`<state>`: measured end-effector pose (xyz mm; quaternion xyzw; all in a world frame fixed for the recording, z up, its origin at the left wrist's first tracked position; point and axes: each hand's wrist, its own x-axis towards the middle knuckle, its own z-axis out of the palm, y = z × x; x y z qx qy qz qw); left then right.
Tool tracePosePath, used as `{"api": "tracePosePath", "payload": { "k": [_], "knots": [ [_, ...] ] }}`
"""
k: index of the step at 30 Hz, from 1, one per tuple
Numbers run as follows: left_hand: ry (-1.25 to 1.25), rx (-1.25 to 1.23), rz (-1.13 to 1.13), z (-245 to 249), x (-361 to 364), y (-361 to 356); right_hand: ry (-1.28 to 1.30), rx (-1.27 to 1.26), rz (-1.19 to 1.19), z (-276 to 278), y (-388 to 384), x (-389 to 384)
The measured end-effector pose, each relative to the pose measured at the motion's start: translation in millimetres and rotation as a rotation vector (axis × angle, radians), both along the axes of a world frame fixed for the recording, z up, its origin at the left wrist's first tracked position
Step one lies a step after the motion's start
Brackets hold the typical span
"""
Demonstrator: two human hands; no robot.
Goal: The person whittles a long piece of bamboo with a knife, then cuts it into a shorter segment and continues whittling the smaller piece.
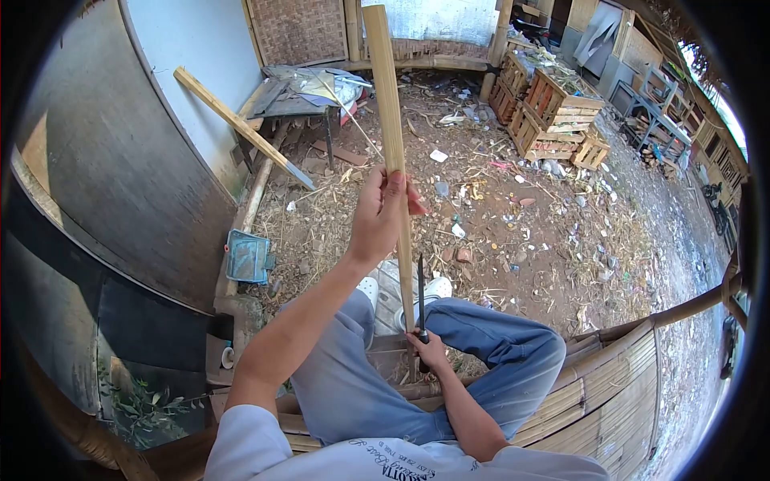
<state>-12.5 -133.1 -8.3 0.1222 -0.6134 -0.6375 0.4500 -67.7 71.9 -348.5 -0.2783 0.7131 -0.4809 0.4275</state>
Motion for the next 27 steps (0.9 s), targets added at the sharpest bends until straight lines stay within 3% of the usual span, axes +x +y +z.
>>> {"api": "tracePosePath", "payload": {
  "k": [13,15,24,27],
  "knots": [
    [0.058,-0.088,0.006,6,3,6,0.011,0.15,0.033,-22,7,0],
    [0.074,-0.084,-0.007,6,3,9,0.196,0.165,0.056,-24,8,0],
    [0.019,-0.18,-0.02,5,9,24,-0.024,0.137,0.011,-20,6,-2],
    [0.027,-0.244,-0.016,0,18,42,0.084,0.048,-0.039,5,8,-3]
  ]
}}
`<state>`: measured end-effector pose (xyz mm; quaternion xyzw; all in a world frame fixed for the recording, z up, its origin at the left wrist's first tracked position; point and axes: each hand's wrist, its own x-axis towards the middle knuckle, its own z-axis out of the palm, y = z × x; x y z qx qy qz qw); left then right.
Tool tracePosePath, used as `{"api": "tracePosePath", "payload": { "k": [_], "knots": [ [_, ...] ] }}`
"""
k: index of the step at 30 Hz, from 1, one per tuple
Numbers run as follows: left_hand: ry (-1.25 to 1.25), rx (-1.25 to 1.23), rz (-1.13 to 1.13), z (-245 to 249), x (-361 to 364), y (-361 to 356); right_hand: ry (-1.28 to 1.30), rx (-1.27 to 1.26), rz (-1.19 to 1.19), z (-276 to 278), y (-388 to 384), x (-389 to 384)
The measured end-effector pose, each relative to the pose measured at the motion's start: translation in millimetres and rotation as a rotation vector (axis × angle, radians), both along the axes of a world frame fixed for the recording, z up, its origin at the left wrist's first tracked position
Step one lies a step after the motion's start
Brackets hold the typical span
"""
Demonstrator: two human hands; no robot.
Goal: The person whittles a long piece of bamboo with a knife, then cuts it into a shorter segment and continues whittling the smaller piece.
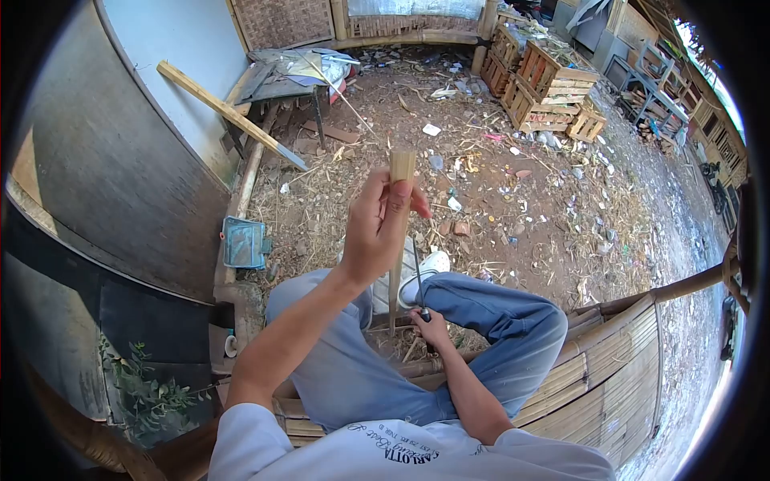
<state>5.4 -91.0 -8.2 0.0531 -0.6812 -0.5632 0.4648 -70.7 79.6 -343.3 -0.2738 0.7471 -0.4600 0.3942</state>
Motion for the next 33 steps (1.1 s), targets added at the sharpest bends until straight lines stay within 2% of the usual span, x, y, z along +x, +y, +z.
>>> {"api": "tracePosePath", "payload": {
  "k": [1,3,5,7,9,12,15,19,24,26,29,33],
  "knots": [
    [-0.029,-0.07,0.032,-3,8,8,0.086,-0.06,-0.002,12,0,1],
    [-0.085,-0.118,0.056,-11,24,23,-0.001,-0.047,-0.083,55,-1,3],
    [-0.17,-0.274,0.084,-18,38,35,-0.081,-0.043,-0.093,118,2,4],
    [-0.205,-0.269,0.084,-24,47,45,-0.088,-0.1,-0.083,172,9,8],
    [-0.284,-0.489,0.152,-19,57,55,-0.18,-0.203,-0.086,203,19,13],
    [-0.358,-0.478,0.161,-15,68,66,-0.215,-0.24,-0.045,239,36,21],
    [-0.429,-0.447,0.221,-19,75,79,-0.307,-0.318,-0.059,256,50,32],
    [-0.456,-0.404,0.283,-34,82,87,-0.388,-0.231,0.007,269,62,40],
    [-0.518,-0.34,0.298,-43,90,87,-0.226,-0.142,0.084,282,66,47],
    [-0.418,-0.418,0.326,-46,93,84,-0.049,-0.154,0.144,286,67,50],
    [-0.41,-0.478,0.437,-43,99,90,-0.018,-0.183,0.22,299,67,56],
    [-0.338,-0.436,0.473,-58,114,97,0.052,-0.293,0.279,287,60,71]
  ]
}}
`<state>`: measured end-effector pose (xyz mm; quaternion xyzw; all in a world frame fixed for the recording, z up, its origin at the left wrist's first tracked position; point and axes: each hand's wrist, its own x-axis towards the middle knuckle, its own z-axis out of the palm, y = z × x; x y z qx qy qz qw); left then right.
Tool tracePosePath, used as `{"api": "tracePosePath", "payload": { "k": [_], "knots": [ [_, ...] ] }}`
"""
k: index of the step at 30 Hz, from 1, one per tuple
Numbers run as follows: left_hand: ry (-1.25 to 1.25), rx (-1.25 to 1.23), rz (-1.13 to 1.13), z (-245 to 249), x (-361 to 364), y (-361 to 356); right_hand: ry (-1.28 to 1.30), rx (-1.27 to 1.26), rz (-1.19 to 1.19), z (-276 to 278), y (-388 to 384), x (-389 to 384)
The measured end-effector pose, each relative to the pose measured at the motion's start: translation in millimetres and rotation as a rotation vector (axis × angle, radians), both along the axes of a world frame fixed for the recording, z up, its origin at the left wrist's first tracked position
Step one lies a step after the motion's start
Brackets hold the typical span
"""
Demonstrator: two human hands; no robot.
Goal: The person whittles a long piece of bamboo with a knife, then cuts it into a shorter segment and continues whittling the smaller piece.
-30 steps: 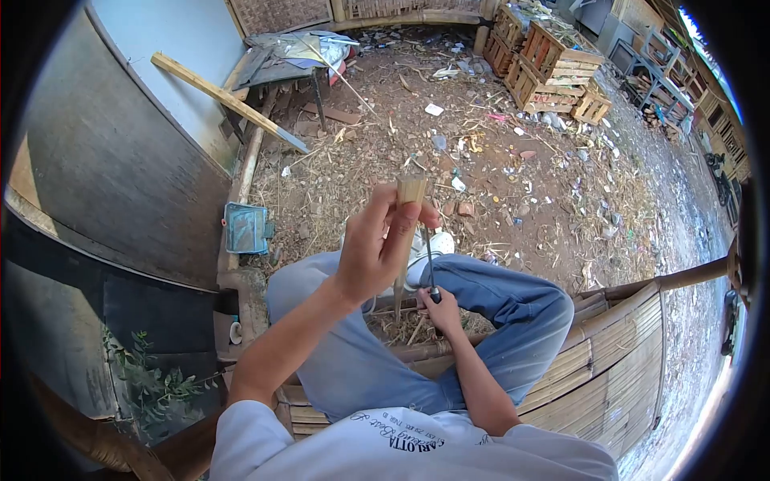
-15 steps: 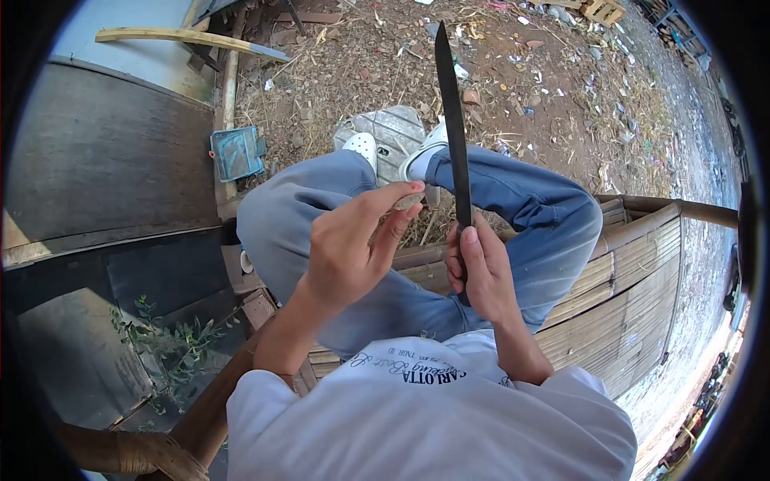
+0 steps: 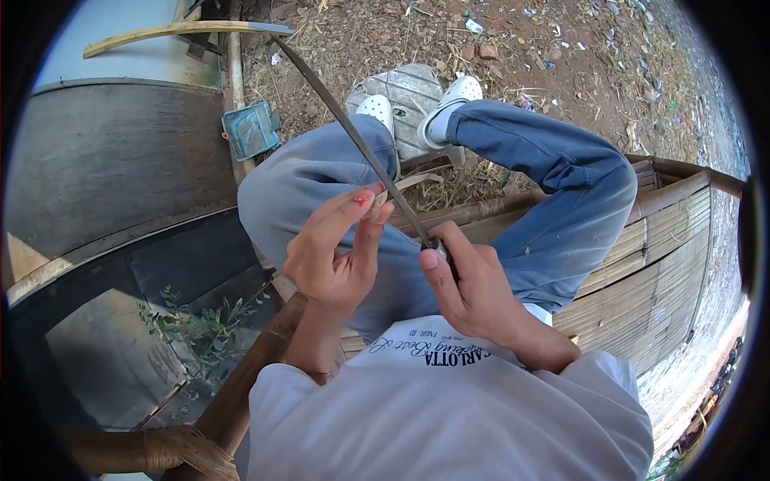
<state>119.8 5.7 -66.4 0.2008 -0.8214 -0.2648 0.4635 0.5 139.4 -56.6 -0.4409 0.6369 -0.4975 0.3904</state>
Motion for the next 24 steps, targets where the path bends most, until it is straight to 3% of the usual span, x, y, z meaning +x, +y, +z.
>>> {"api": "tracePosePath", "payload": {
  "k": [3,8,13,17,21,24],
  "knots": [
    [0.063,0.045,-0.031,-3,3,5,-0.089,0.32,0.003,-23,-10,2],
    [0.009,0.131,0.018,5,4,12,-0.102,0.095,-0.01,-15,-1,8],
    [-0.123,0.161,0.116,3,-2,9,-0.201,0.349,-0.008,-35,-16,1],
    [-0.226,0.14,0.179,7,-4,13,-0.206,0.124,-0.021,-18,-9,10],
    [-0.16,0.061,0.27,-1,-3,5,-0.155,0.348,-0.036,-65,-29,7],
    [-0.184,0.082,0.244,-1,2,5,-0.186,0.345,-0.003,-78,-20,4]
  ]
}}
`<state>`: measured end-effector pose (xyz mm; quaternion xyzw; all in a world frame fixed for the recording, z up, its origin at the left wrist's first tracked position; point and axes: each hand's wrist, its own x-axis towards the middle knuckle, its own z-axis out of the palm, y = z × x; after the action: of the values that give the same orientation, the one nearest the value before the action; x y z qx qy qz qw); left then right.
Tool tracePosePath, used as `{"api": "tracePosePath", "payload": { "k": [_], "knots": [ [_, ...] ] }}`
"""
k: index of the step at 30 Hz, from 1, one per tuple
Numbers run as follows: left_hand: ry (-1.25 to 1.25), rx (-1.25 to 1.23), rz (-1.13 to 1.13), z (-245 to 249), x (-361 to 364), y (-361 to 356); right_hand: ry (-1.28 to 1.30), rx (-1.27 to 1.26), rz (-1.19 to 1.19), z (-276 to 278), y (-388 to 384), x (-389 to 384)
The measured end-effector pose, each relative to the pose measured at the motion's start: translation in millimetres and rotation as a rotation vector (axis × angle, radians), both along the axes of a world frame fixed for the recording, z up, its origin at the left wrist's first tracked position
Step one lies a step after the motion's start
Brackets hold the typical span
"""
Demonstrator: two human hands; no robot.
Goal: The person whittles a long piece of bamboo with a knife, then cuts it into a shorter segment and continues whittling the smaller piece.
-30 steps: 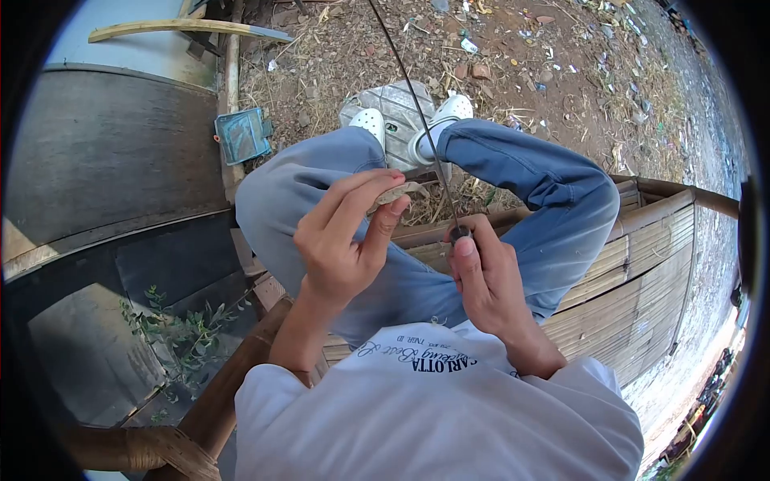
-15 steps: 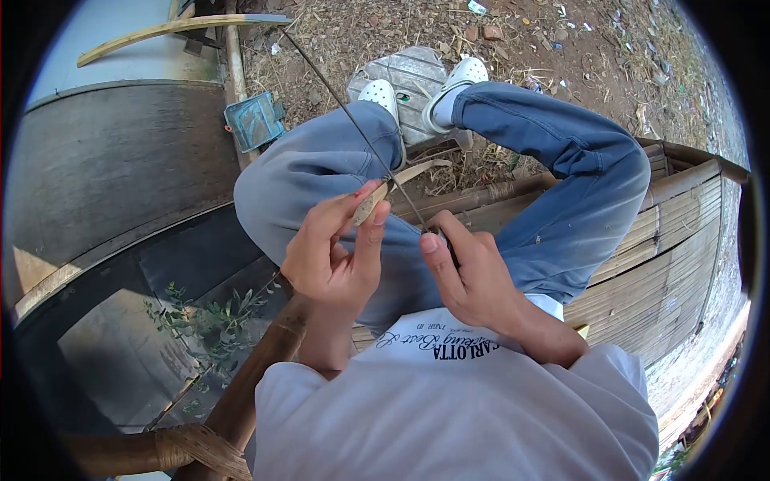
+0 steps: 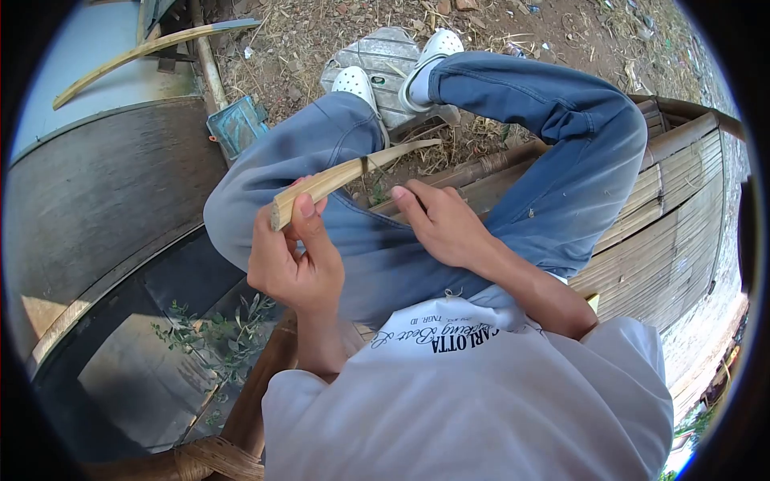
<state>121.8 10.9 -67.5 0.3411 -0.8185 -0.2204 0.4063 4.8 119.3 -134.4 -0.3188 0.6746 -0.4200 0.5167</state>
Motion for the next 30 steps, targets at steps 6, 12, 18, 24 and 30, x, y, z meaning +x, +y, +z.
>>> {"api": "tracePosePath", "payload": {
  "k": [6,12,18,24,30],
  "knots": [
    [-0.07,-0.015,-0.045,4,4,7,0.201,-0.017,0.034,-27,-4,2],
    [-0.045,-0.004,-0.064,2,2,11,-0.049,0.015,0.117,15,-7,-16],
    [0.054,0.027,-0.058,-3,5,2,0.108,0.214,0.117,-86,-5,-14],
    [0.014,-0.013,0.011,3,1,3,0.06,0.075,0.098,-43,-14,-8],
    [0.129,0.169,-0.144,1,3,3,-0.022,0.152,0.054,-66,-9,-13]
  ]
}}
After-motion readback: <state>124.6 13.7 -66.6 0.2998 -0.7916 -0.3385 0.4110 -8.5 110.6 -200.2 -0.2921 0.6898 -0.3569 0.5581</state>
